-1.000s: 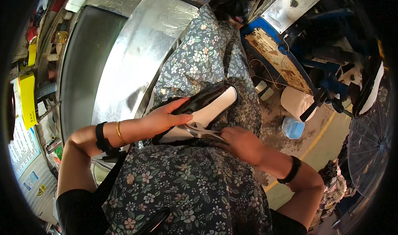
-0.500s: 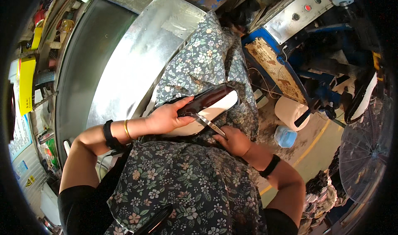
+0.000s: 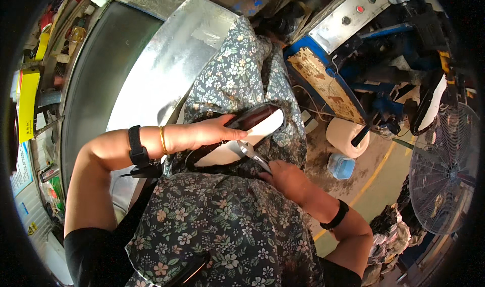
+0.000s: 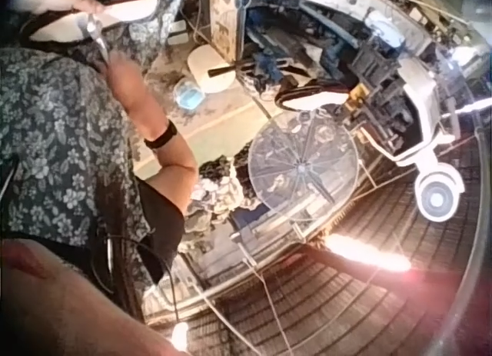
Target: Trim and inspect shoe components during the manufacturing process.
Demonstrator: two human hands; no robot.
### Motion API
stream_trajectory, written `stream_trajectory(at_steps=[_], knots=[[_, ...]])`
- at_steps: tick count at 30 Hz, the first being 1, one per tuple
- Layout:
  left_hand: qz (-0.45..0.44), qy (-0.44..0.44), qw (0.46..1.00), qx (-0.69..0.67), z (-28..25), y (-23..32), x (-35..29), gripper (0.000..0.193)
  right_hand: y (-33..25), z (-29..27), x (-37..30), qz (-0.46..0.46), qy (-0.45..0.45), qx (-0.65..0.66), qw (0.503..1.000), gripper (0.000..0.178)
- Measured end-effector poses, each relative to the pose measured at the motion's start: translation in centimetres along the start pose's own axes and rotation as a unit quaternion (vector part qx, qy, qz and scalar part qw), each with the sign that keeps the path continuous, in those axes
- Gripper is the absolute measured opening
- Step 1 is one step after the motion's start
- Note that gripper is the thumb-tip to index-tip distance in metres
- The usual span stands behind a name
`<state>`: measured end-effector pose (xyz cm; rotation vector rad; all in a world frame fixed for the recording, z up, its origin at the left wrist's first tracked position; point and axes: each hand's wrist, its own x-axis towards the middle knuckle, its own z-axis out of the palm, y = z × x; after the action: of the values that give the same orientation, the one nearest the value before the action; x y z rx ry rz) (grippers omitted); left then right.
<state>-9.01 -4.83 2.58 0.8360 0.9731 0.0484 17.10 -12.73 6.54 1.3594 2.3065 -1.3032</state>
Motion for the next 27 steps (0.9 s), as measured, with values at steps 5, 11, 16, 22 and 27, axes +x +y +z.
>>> stream_trajectory(at_steps=[5,11,16,22,27], knots=[[0.000,0.022,0.999,0.026,0.0,-0.4,-0.6,0.086,-2.6,-5.3,-0.7,0.016,-0.039,0.117,0.992,0.031],[0.055,0.008,0.998,-0.036,-0.5,-0.4,-1.8,0.078,-1.6,-4.1,2.4,0.097,-0.060,0.198,0.973,0.036],[0.295,0.189,0.934,-0.068,0.7,-1.2,-5.0,0.099,-1.1,-2.7,5.5,-0.159,0.373,0.407,0.818,0.032],[0.443,0.316,0.833,-0.102,-5.0,-0.4,-2.8,0.068,-4.9,-3.3,12.6,-0.162,0.366,0.458,0.794,0.051],[0.315,0.086,0.890,-0.319,-6.2,6.5,-3.6,0.042,-5.2,-2.8,12.4,-0.097,0.299,0.324,0.892,0.052]])
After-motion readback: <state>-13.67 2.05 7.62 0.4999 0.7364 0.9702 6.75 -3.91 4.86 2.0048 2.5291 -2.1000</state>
